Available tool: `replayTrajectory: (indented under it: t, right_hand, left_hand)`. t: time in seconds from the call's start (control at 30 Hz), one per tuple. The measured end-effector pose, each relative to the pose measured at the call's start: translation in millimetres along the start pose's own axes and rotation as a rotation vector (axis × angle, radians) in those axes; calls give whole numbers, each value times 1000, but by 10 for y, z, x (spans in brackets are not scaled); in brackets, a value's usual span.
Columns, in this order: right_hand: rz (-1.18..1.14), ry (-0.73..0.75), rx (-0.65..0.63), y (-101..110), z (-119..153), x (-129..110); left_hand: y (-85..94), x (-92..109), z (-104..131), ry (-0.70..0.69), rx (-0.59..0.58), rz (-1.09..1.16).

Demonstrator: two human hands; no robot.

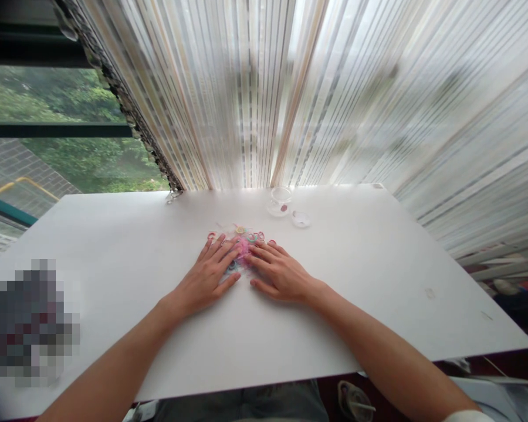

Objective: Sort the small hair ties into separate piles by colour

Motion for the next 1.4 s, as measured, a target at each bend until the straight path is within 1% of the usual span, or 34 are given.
replayTrajectory:
  t: [0.03,0.1,0.17,0.23,0.3,0.37,0.43,0.5,0.6,0.73,0.8,0.87,0.97,1.03,1.13,1.2,1.3,1.4]
  right_hand:
    - [-5,7,0,4,10,1]
    - [-19,-12,50,33,27,10]
    - [-32,-46,129,77,40,13]
    - [-44,-49,163,105,48,-6]
    - [-43,-13,126,99,52,-42]
    - [-26,26,60,69,53,-73]
    - [-9,29,26,46,52,-77]
    - [-10,2,41,50,52,-61]
    - [-46,-48,119,109,57,-36]
    - [-92,-127,209,189,68,1]
    - [-96,-178,225,192,73,39]
    - [-93,-198,209,169,78,75]
    - [-99,-154,166,133,87,85]
    - [-109,-131,178,140,94,70]
    - [-122,-121,207,162,101,46]
    - [-124,-79,169,145,101,33]
    - [-125,-8,122,105,102,43]
    - [-135,-28,171,132,109,85]
  left_hand:
    - [17,6,2,4,4,11]
    - [55,13,7,16,32,35]
    - [87,10,14,30,83,55]
    - [106,-2,24,46,140,62]
    - [100,-20,31,54,164,63]
    - [75,-39,35,44,154,65]
    - [48,-63,39,32,141,65]
    - [37,-93,47,28,154,62]
    - [53,-144,63,41,201,70]
    - [113,-208,83,96,272,84]
    - [139,-237,93,124,307,79]
    - [147,-262,102,146,322,81]
    - [134,-285,112,156,304,100]
    - [143,-294,119,170,309,98]
    - [208,-311,128,223,364,85]
    - [266,-323,132,263,394,90]
    - [338,-335,135,313,405,106]
    - [379,-335,137,361,410,110]
Point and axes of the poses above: each hand's wrist, its own z-axis away from the middle knuckle, its own y-axis out of the back of the hand, x = y × z, the point moved 3 cm from there along -z, towards the middle knuckle, and after that the axes turned 11 degrees about -y, right-handed, at the moved point
